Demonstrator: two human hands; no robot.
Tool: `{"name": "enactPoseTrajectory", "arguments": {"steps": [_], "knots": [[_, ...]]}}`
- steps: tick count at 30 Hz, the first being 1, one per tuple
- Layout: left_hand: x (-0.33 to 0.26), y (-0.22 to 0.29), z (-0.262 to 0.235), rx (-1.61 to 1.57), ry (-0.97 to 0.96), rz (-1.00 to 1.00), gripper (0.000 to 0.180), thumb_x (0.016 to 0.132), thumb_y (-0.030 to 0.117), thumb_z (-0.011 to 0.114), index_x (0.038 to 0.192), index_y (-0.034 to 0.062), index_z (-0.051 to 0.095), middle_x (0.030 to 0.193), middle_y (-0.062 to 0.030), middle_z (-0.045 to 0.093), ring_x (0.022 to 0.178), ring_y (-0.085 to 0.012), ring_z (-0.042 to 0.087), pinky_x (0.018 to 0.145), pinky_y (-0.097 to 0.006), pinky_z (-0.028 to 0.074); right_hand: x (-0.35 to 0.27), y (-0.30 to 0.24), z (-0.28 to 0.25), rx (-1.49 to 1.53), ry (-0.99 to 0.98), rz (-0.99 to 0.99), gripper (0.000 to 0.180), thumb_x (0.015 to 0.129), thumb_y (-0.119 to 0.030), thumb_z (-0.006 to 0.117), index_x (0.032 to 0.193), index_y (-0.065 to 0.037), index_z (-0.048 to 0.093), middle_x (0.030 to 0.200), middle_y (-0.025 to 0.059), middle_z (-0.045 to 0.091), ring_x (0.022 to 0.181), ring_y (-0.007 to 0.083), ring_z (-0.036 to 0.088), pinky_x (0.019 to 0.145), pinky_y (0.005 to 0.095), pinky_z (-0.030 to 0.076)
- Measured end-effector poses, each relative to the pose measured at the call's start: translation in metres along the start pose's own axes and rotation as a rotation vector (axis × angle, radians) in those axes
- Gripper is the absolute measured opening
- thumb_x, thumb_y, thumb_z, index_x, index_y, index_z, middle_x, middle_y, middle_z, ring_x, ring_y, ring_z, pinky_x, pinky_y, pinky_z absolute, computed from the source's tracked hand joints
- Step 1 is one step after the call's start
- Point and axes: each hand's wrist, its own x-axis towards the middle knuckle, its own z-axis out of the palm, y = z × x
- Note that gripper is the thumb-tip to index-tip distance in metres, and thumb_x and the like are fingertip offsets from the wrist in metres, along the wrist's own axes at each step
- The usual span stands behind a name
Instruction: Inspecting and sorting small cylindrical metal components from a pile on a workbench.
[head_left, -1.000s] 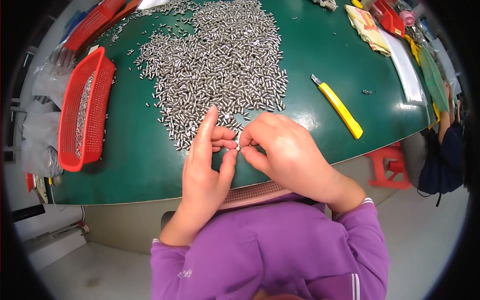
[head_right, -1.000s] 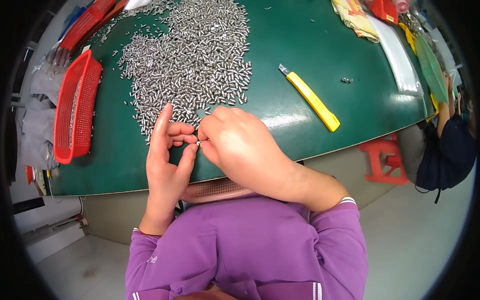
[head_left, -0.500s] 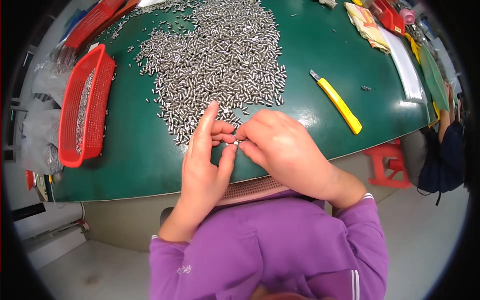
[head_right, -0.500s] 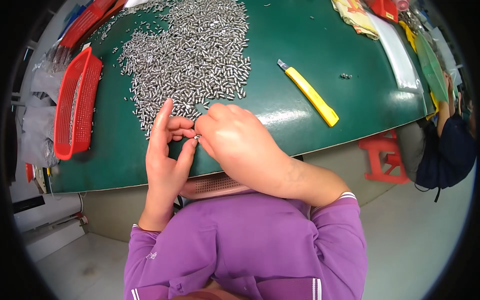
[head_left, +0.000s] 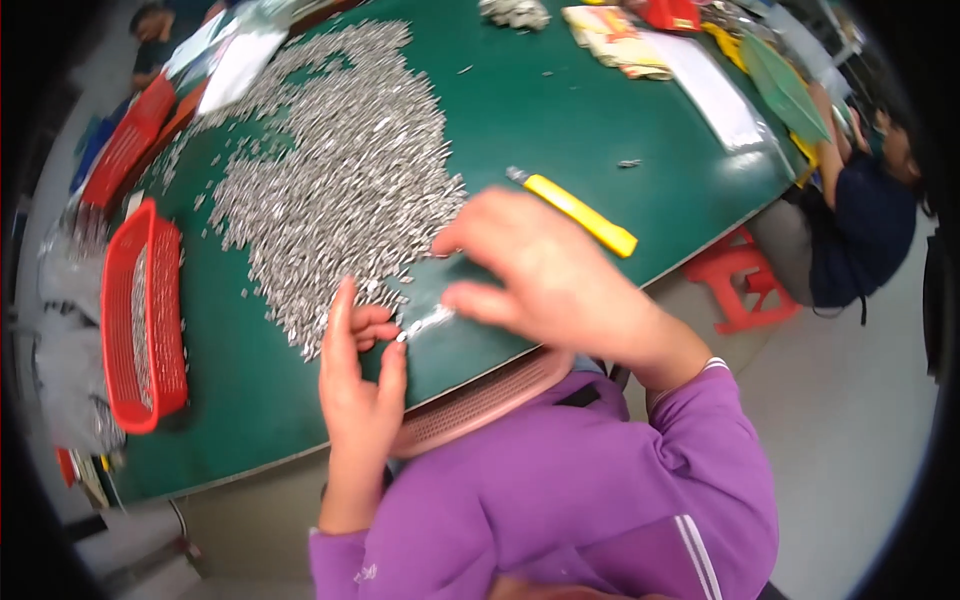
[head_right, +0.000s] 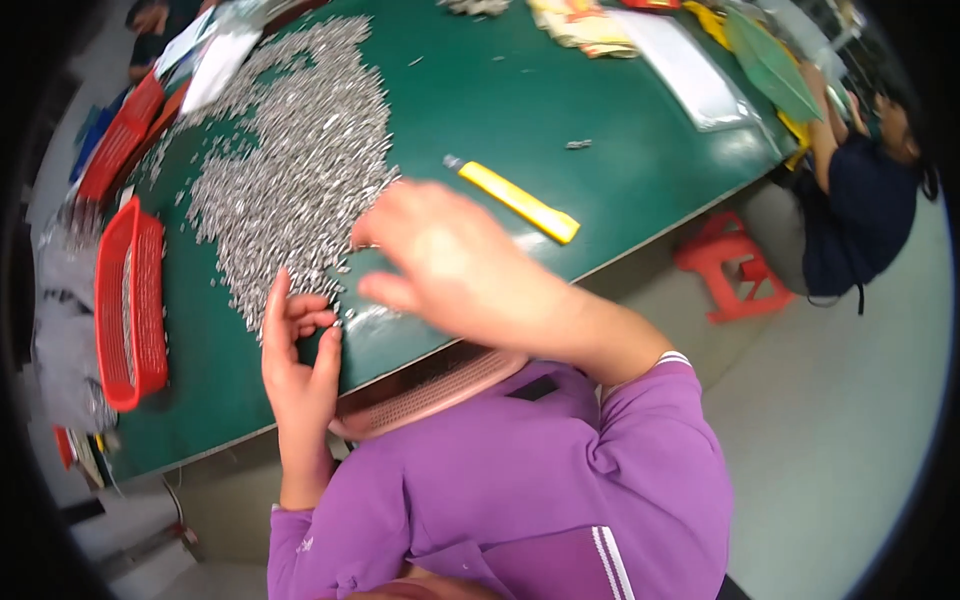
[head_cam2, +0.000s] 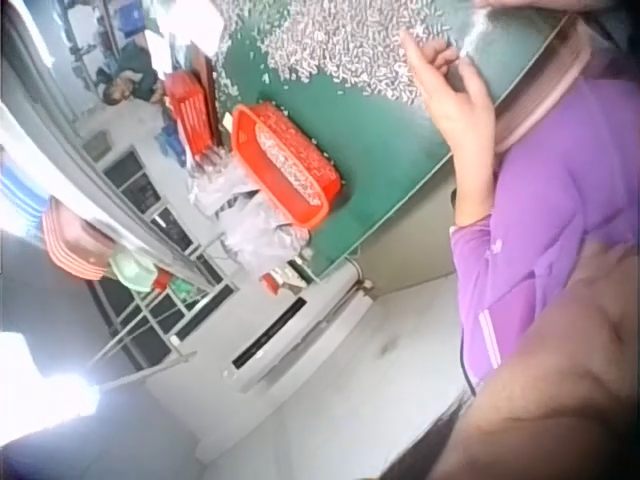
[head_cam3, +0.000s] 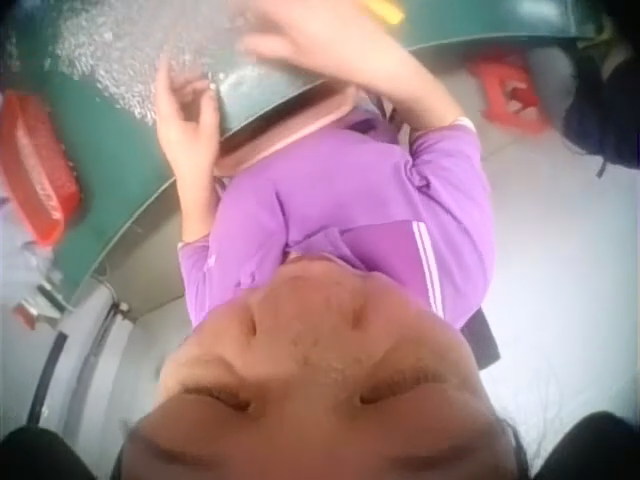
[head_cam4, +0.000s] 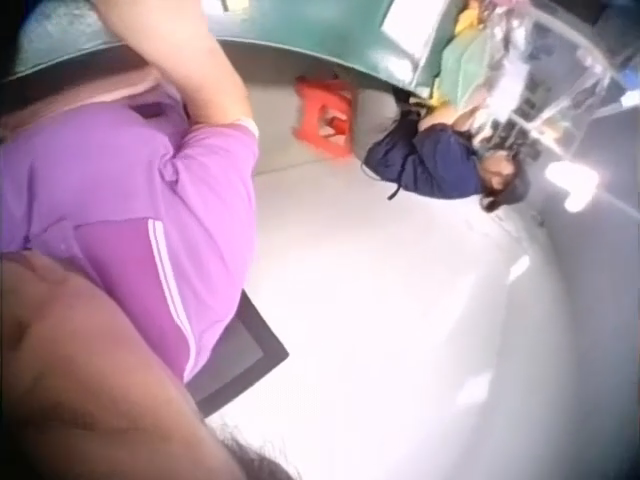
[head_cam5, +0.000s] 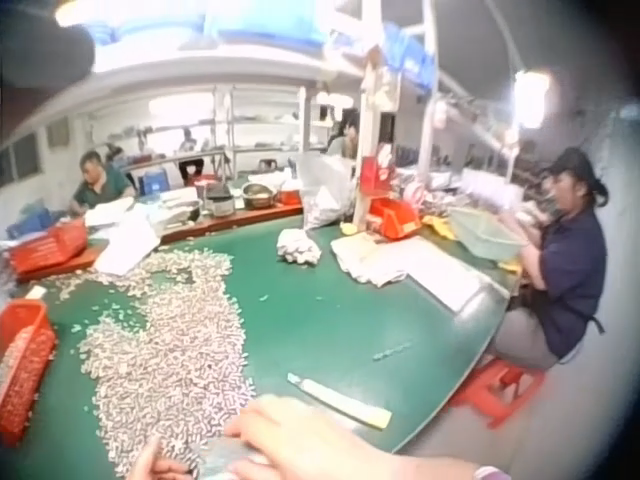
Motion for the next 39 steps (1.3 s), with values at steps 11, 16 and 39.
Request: {"name": "enactPoseTrajectory", "arguments": {"steps": [11,16,39], "knots": [[-0.002,-0.004,0.003,-0.024,0.011,-0.045,0.075,0.084,-0.014,0.059,0.154,0.0040,0.037,0.110,-0.0081,0.061,0.091,-0.0130,0.058,0.088,-0.027,0.047,-0.045,0.224,-0.225,-1.088,0.326,0.857,0.036,0.086,-0.036,0.051,0.082,-0.012,0.077,0.091,0.0155,0.074,0.088,0.0354,0.071,0.078,0.0479,0.057],[-0.003,-0.003,0.000,0.015,0.027,-0.029,0.076,0.083,-0.017,0.056,0.154,0.0033,0.037,0.109,-0.0077,0.060,0.091,-0.0135,0.057,0.088,-0.027,0.047,-0.065,0.245,-0.266,-1.074,0.360,1.076,0.030,0.081,-0.025,0.054,0.092,-0.012,0.079,0.100,0.0165,0.074,0.096,0.0358,0.071,0.082,0.0451,0.057],[-0.002,-0.004,0.003,0.053,0.034,-0.011,0.072,0.085,-0.015,0.056,0.153,0.0036,0.039,0.111,-0.0078,0.059,0.089,-0.0126,0.055,0.086,-0.026,0.047,-0.119,0.285,-0.288,-0.843,0.238,1.263,0.039,0.078,-0.031,0.060,0.108,-0.011,0.076,0.119,0.0132,0.071,0.114,0.0323,0.065,0.097,0.0422,0.053]]}}
